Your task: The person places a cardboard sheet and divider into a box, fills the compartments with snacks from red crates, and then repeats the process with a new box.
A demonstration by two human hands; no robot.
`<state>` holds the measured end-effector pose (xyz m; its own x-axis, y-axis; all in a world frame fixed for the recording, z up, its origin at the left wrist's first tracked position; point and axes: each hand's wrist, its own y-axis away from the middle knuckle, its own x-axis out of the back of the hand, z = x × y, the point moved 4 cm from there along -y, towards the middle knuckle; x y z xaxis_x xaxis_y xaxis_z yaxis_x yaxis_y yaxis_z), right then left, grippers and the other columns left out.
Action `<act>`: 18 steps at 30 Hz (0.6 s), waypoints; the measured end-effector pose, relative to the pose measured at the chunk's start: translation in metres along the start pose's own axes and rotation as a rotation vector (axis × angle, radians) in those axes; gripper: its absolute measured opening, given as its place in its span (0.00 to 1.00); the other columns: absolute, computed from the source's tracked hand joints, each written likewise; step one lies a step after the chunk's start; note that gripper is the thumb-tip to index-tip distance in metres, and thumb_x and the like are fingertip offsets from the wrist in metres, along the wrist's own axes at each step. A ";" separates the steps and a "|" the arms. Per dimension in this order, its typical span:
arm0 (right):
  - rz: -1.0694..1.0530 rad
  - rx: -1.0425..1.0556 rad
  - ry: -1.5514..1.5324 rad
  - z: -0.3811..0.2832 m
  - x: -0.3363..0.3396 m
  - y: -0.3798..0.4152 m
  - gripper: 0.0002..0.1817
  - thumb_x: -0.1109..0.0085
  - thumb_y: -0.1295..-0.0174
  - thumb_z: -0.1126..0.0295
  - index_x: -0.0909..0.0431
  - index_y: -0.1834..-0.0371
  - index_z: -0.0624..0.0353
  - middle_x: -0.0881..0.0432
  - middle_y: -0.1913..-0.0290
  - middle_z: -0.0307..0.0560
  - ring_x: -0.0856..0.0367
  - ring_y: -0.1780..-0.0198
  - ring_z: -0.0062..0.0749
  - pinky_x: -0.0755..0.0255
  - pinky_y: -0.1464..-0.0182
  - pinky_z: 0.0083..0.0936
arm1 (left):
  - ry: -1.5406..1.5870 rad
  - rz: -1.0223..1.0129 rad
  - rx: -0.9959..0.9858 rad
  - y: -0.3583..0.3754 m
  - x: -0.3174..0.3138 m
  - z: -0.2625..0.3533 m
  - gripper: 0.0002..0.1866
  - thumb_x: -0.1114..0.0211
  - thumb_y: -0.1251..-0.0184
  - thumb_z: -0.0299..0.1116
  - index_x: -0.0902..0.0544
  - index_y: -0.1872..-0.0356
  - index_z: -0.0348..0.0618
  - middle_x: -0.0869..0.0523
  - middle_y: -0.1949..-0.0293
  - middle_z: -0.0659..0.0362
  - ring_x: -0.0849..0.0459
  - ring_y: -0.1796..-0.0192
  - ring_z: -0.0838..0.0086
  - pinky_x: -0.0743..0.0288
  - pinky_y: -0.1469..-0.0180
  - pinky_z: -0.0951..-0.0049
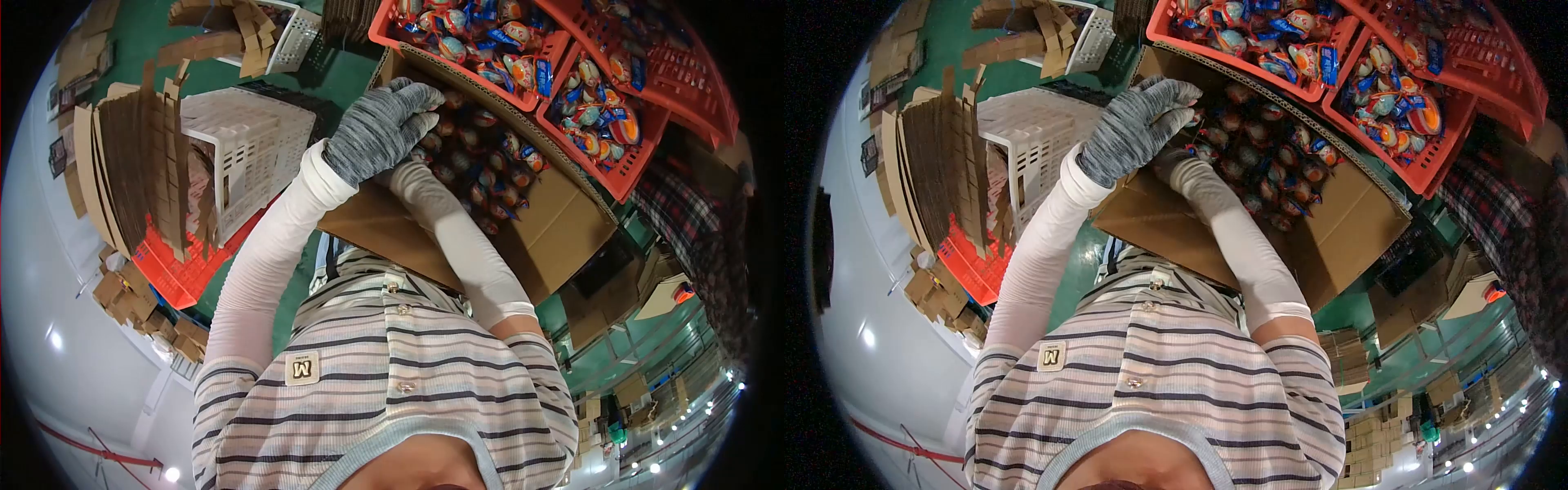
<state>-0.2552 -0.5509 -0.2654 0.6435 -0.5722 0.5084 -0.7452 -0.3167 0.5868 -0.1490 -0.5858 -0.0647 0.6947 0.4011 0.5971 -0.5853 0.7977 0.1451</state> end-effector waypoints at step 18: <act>0.184 -0.159 0.098 0.063 0.068 0.010 0.27 0.50 0.43 0.59 0.36 0.40 0.55 0.28 0.46 0.57 0.27 0.46 0.47 0.32 0.46 0.37 | -0.836 -1.143 0.247 0.064 -0.127 -0.069 0.19 0.45 0.40 0.37 0.24 0.48 0.46 0.24 0.45 0.55 0.24 0.45 0.61 0.32 0.43 0.65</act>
<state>-0.2294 -0.6402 -0.2645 0.5193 -0.5306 0.6699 -0.8195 -0.0866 0.5666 -0.2456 -0.5548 -0.1860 0.4305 -0.8404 0.3292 -0.0011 0.3643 0.9313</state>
